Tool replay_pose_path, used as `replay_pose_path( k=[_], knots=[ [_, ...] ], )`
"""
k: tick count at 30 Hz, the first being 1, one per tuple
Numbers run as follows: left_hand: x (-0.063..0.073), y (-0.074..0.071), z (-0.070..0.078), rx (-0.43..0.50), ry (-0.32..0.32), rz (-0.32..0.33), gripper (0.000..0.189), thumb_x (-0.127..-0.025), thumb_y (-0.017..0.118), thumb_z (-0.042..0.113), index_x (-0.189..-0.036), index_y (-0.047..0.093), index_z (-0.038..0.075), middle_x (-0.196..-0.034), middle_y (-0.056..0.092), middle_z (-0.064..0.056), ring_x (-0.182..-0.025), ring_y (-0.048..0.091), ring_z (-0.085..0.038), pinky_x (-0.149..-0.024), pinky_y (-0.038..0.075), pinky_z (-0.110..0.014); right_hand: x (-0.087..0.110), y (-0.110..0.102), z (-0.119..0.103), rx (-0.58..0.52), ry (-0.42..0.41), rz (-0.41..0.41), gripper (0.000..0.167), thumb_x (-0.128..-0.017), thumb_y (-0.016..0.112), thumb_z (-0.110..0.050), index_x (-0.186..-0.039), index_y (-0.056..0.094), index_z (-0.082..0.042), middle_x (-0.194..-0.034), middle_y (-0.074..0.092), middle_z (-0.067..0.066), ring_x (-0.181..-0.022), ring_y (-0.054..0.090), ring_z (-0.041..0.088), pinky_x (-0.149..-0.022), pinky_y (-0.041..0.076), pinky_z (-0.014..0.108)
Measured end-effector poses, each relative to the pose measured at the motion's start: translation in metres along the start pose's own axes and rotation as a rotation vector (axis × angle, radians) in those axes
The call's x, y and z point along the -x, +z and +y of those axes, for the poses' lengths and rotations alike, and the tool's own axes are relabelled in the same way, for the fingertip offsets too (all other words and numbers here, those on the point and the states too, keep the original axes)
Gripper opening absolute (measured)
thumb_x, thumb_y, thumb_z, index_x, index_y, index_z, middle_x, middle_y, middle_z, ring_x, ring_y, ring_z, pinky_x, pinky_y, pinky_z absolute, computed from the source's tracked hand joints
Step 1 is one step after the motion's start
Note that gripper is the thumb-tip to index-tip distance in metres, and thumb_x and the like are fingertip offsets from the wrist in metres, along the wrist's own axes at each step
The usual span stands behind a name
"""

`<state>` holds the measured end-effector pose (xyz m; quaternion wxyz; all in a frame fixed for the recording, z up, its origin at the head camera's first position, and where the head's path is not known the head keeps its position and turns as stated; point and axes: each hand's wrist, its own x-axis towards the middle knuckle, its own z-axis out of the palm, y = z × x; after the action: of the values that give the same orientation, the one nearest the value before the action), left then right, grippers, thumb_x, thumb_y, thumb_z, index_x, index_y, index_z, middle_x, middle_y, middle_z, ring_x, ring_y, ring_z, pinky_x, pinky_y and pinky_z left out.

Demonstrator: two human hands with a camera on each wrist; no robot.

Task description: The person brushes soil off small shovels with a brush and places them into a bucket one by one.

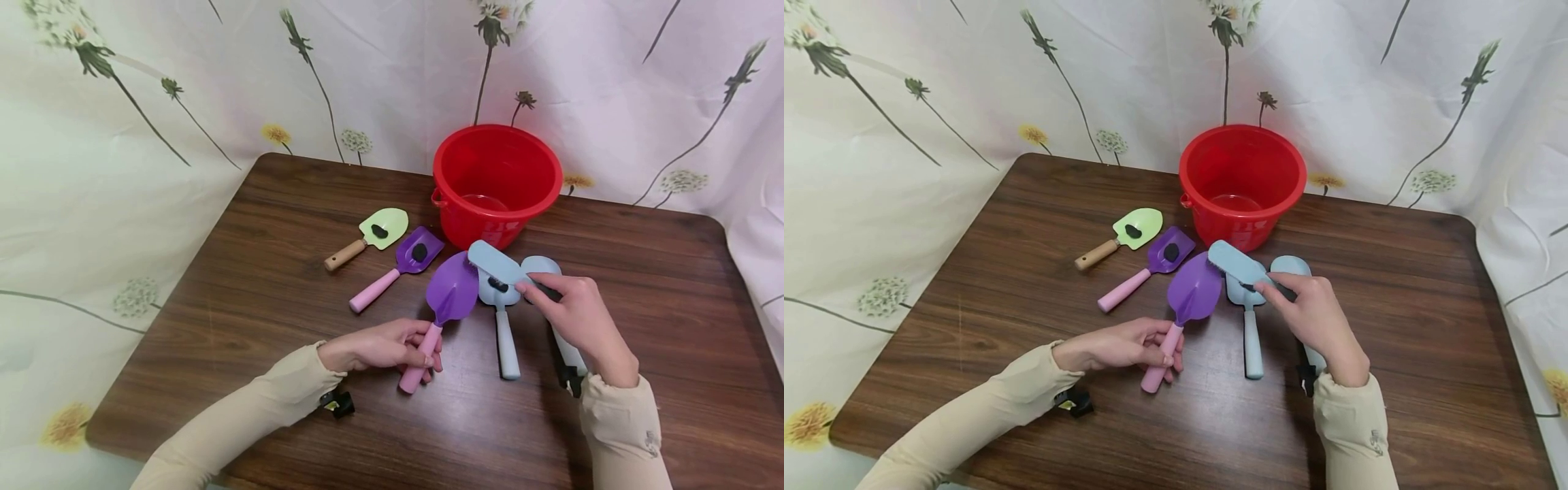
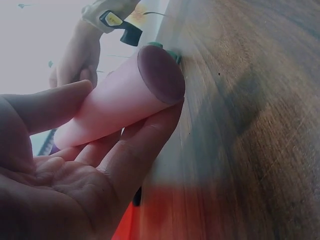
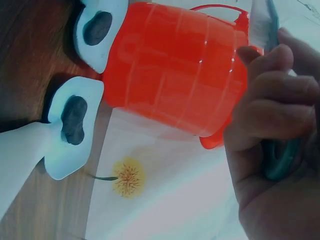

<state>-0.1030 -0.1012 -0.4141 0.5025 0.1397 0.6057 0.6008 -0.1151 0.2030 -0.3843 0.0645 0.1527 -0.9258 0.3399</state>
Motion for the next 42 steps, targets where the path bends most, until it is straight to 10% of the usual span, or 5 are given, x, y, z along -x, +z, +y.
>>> replay_pose_path(
  k=[16,42],
  knots=[
    [0.0,0.0,0.006,0.011,-0.016,0.018,0.018,-0.094,0.05,-0.004,-0.111,0.046,-0.002,-0.1,0.067,-0.014,-0.08,0.067,-0.018,-0.074,0.059,-0.037,0.003,0.014,-0.012,-0.05,-0.175,-0.148,0.022,-0.08,0.078,-0.015,-0.101,0.075,-0.01,-0.083,0.073,-0.005,-0.07,0.058,0.0,-0.064,0.052,0.021],
    [0.004,0.003,0.007,0.0,-0.012,-0.005,0.018,-0.094,0.052,-0.001,-0.111,0.046,-0.001,-0.101,0.067,-0.014,-0.081,0.068,-0.017,-0.071,0.058,-0.032,0.001,0.018,-0.013,-0.059,-0.138,-0.229,0.026,-0.082,0.077,-0.021,-0.104,0.074,-0.008,-0.086,0.074,-0.003,-0.071,0.059,0.003,-0.064,0.054,0.022]
  ],
)
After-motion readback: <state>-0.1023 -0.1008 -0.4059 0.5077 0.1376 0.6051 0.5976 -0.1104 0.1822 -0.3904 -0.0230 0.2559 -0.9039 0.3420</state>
